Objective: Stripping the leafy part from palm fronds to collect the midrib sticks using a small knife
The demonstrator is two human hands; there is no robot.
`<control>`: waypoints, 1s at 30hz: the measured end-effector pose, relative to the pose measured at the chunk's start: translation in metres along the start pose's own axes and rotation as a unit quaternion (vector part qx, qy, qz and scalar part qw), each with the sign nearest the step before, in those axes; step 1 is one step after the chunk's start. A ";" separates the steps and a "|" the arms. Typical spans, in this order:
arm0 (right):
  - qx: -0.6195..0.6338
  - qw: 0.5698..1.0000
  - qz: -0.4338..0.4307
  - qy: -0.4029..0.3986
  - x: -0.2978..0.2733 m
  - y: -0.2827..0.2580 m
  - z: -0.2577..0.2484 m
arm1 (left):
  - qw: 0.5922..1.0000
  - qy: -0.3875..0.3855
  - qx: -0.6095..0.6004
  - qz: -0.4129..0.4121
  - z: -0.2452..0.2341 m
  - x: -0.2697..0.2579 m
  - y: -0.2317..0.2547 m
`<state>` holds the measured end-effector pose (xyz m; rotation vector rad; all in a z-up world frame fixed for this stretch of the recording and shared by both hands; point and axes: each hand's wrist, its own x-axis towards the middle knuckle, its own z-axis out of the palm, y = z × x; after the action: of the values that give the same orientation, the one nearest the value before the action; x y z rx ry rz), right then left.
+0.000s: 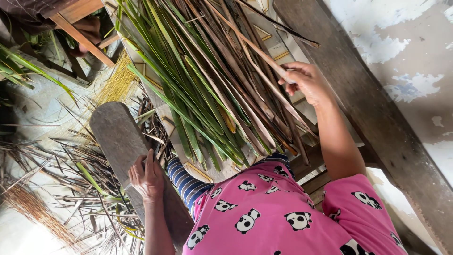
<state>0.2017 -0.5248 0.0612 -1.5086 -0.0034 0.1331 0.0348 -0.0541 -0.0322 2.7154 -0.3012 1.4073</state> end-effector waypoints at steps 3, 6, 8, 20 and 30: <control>-0.009 1.000 0.020 0.014 -0.007 -0.004 -0.004 | 1.000 0.000 0.002 -0.003 0.001 -0.003 -0.001; -0.025 0.999 0.019 0.012 -0.010 0.001 -0.009 | 1.000 -0.003 0.002 -0.003 0.000 -0.003 -0.001; -0.021 0.999 0.020 0.021 -0.011 0.008 -0.013 | 1.000 -0.002 0.001 -0.005 0.001 -0.003 -0.001; -0.022 0.997 -0.003 0.080 -0.024 0.015 -0.026 | 1.000 0.001 0.004 -0.014 -0.001 -0.002 0.002; -0.467 0.881 0.013 0.076 -0.028 0.041 -0.038 | 1.000 -0.002 -0.004 -0.008 0.000 -0.003 0.000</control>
<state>0.1735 -0.5629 0.0205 -2.4885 0.0912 0.0258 0.0331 -0.0542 -0.0342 2.7090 -0.2827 1.3936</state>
